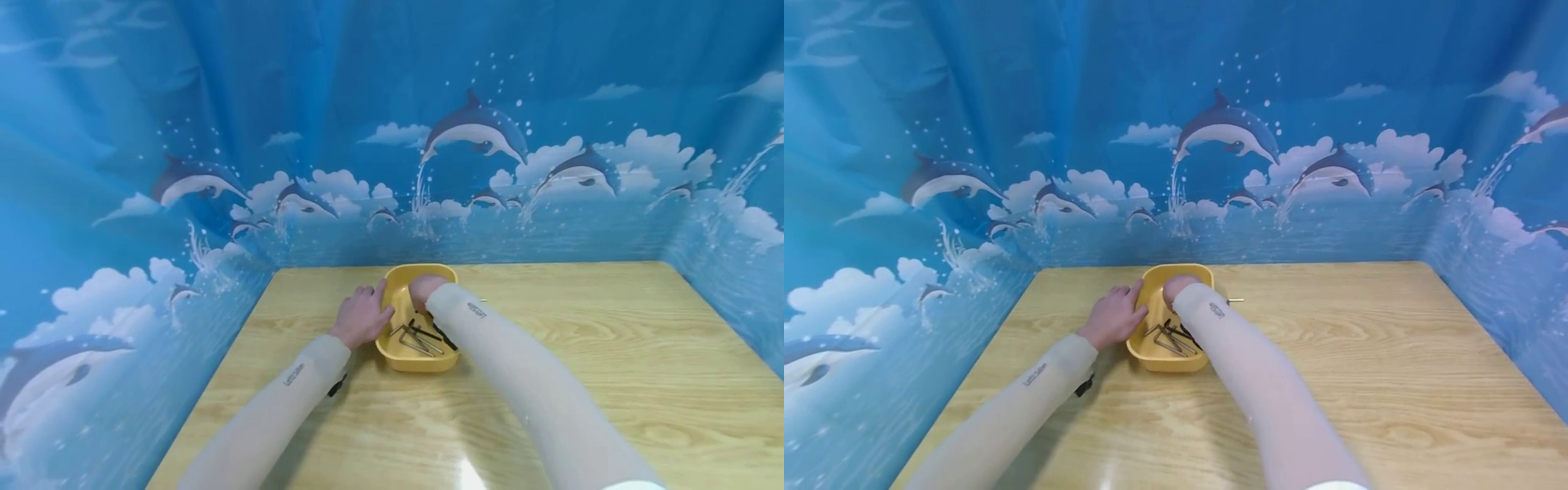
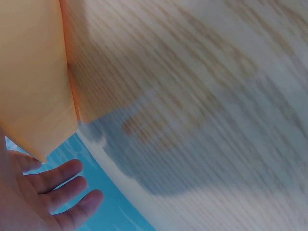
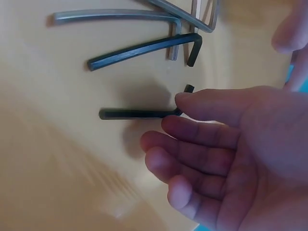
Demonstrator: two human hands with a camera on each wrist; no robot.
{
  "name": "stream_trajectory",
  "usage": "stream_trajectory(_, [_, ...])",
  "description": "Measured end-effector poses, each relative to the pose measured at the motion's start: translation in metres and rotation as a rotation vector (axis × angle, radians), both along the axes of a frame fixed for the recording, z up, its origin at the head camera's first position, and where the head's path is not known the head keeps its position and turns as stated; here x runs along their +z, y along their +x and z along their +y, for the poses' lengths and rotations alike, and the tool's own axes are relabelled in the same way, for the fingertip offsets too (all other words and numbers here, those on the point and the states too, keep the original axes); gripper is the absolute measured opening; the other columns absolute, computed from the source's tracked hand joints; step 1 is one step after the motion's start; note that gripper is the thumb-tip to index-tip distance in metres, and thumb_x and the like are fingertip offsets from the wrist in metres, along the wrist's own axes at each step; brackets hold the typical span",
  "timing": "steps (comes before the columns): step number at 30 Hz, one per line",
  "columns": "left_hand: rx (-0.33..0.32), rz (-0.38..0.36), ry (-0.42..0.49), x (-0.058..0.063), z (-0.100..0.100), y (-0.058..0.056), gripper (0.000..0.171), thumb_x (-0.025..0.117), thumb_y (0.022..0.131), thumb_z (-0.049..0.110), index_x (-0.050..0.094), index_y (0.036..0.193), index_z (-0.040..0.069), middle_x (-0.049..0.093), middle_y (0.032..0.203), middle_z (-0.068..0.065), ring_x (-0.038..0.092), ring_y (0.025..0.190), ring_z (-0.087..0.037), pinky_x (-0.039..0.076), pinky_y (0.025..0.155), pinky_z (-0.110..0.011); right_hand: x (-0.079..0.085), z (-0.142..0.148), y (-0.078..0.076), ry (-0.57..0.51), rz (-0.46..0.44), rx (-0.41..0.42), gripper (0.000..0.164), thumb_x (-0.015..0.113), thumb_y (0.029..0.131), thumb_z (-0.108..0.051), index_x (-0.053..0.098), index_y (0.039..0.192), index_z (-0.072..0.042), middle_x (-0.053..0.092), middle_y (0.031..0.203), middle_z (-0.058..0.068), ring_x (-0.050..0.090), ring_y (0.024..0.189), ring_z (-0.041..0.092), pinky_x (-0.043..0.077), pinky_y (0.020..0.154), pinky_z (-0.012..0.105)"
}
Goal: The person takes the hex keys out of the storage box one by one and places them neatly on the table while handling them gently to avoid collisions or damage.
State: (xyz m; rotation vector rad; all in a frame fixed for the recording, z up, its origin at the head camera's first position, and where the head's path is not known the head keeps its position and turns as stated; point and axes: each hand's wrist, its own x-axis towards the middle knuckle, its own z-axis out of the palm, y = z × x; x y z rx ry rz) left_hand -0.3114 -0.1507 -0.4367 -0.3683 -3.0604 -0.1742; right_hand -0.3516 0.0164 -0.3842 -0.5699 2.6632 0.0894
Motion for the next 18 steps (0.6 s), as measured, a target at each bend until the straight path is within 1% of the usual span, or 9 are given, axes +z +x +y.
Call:
stream_trajectory(2, [0.003, -0.006, 0.002, 0.001, 0.0, 0.0, 0.068, 0.037, 0.103, 0.046, 0.025, 0.16, 0.011, 0.051, 0.147, -0.021, 0.045, 0.138, -0.039, 0.044, 0.107, -0.058, 0.0, 0.0, 0.0, 0.001, 0.01, -0.002, 0.011, 0.067, 0.09, -0.001, 0.073, 0.092, -0.009, 0.064, 0.091, 0.004, 0.057, 0.079, 0.017, 0.053, 0.068, 0.028])
stream_trajectory(4, [0.002, -0.009, 0.0, 0.001, 0.0, 0.0, 0.067, 0.037, 0.104, 0.046, 0.025, 0.161, 0.011, 0.052, 0.146, -0.021, 0.046, 0.138, -0.039, 0.045, 0.106, -0.058, 0.0, 0.001, 0.0, -0.001, 0.017, -0.013, 0.012, 0.067, 0.089, 0.001, 0.072, 0.089, -0.01, 0.064, 0.09, 0.004, 0.056, 0.077, 0.017, 0.053, 0.067, 0.028])
stream_trajectory(6, [0.0, -0.006, -0.001, 0.002, 0.001, -0.001, 0.067, 0.037, 0.104, 0.045, 0.026, 0.16, 0.012, 0.052, 0.146, -0.021, 0.046, 0.137, -0.039, 0.045, 0.106, -0.058, -0.002, 0.003, -0.003, 0.025, 0.021, -0.006, 0.012, 0.066, 0.089, 0.0, 0.072, 0.087, -0.011, 0.061, 0.088, 0.003, 0.053, 0.074, 0.017, 0.05, 0.063, 0.027])
stream_trajectory(8, [0.002, -0.005, -0.003, 0.002, 0.002, -0.001, 0.067, 0.038, 0.104, 0.045, 0.026, 0.16, 0.012, 0.052, 0.146, -0.02, 0.045, 0.138, -0.04, 0.044, 0.107, -0.057, -0.004, 0.004, -0.004, 0.036, 0.026, -0.007, 0.013, 0.068, 0.088, 0.0, 0.07, 0.082, -0.011, 0.06, 0.085, 0.003, 0.052, 0.073, 0.017, 0.049, 0.061, 0.027])
stream_trajectory(11, [0.009, -0.007, -0.006, 0.001, 0.002, -0.001, 0.067, 0.038, 0.104, 0.045, 0.025, 0.161, 0.013, 0.051, 0.147, -0.02, 0.044, 0.14, -0.04, 0.042, 0.109, -0.057, -0.007, 0.004, -0.006, 0.052, 0.028, -0.006, 0.016, 0.071, 0.085, 0.0, 0.067, 0.077, -0.013, 0.06, 0.085, 0.003, 0.054, 0.074, 0.017, 0.05, 0.063, 0.027])
stream_trajectory(14, [0.017, -0.015, -0.006, 0.0, 0.001, -0.001, 0.067, 0.038, 0.104, 0.045, 0.024, 0.161, 0.014, 0.05, 0.149, -0.02, 0.043, 0.141, -0.04, 0.041, 0.11, -0.058, -0.01, 0.002, -0.007, 0.041, 0.026, -0.022, 0.017, 0.073, 0.083, 0.0, 0.066, 0.077, -0.014, 0.061, 0.087, 0.003, 0.057, 0.079, 0.017, 0.054, 0.068, 0.028])
stream_trajectory(18, [0.018, -0.018, -0.002, 0.0, 0.001, 0.0, 0.068, 0.039, 0.104, 0.046, 0.023, 0.162, 0.014, 0.05, 0.149, -0.02, 0.043, 0.141, -0.04, 0.041, 0.111, -0.058, -0.012, 0.0, -0.008, 0.037, 0.026, -0.027, 0.018, 0.07, 0.082, 0.003, 0.066, 0.076, -0.013, 0.061, 0.085, 0.003, 0.057, 0.076, 0.018, 0.054, 0.066, 0.028])
